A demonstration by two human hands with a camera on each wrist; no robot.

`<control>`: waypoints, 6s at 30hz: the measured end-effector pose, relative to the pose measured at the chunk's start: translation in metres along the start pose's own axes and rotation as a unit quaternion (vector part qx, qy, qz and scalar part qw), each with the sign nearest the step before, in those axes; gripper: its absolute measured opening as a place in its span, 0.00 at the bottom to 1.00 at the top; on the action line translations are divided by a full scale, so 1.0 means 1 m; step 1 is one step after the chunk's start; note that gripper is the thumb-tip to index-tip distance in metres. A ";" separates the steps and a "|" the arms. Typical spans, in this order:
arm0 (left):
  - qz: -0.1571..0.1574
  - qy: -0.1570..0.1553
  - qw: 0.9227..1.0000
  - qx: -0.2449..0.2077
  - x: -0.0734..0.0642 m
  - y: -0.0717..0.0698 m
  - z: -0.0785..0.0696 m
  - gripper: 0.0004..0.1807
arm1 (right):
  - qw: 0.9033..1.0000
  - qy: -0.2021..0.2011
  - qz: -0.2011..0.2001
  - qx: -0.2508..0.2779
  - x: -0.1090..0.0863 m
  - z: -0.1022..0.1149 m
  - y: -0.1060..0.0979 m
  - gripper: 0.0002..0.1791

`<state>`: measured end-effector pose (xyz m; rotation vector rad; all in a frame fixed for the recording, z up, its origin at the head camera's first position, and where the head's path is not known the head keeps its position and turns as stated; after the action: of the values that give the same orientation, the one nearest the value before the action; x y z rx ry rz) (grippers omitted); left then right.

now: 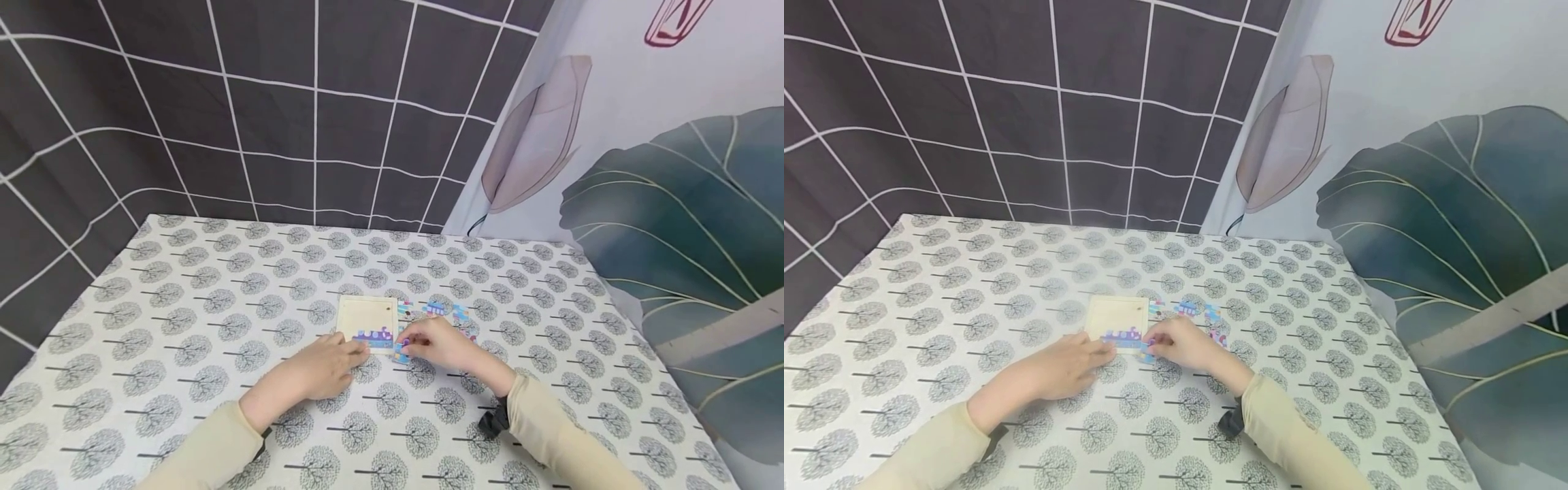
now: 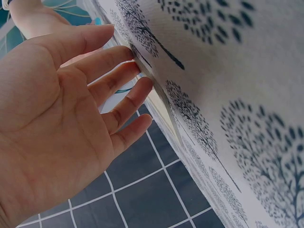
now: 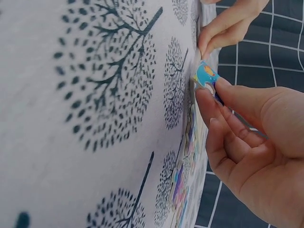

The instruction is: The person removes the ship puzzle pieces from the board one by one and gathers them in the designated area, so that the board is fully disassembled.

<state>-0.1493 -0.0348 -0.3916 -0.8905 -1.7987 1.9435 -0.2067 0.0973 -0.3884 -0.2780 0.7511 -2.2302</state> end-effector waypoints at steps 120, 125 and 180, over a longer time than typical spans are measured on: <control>-0.006 -0.019 0.999 0.047 0.007 -0.003 -0.014 0.27 | 0.994 -0.039 0.046 -0.089 0.049 0.019 0.012 0.20; -0.004 -0.023 0.998 0.054 0.008 -0.004 -0.015 0.28 | 0.993 -0.034 0.056 -0.095 0.057 0.023 0.018 0.19; 0.026 -0.019 0.997 0.067 0.009 0.002 -0.019 0.31 | 0.993 0.015 0.115 0.000 0.078 0.006 0.027 0.14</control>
<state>-0.1429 -0.0152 -0.3958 -0.8704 -1.6585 2.0991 -0.2424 0.0238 -0.4019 -0.1499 0.7593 -2.0200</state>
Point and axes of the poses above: each hand's wrist, its own x-axis towards the middle knuckle, its own y-axis out of the palm, z = x × y, the point moved 8 cm from there along x, towards the middle knuckle, and after that the axes turned 15 degrees about x, right-handed, at the moved point
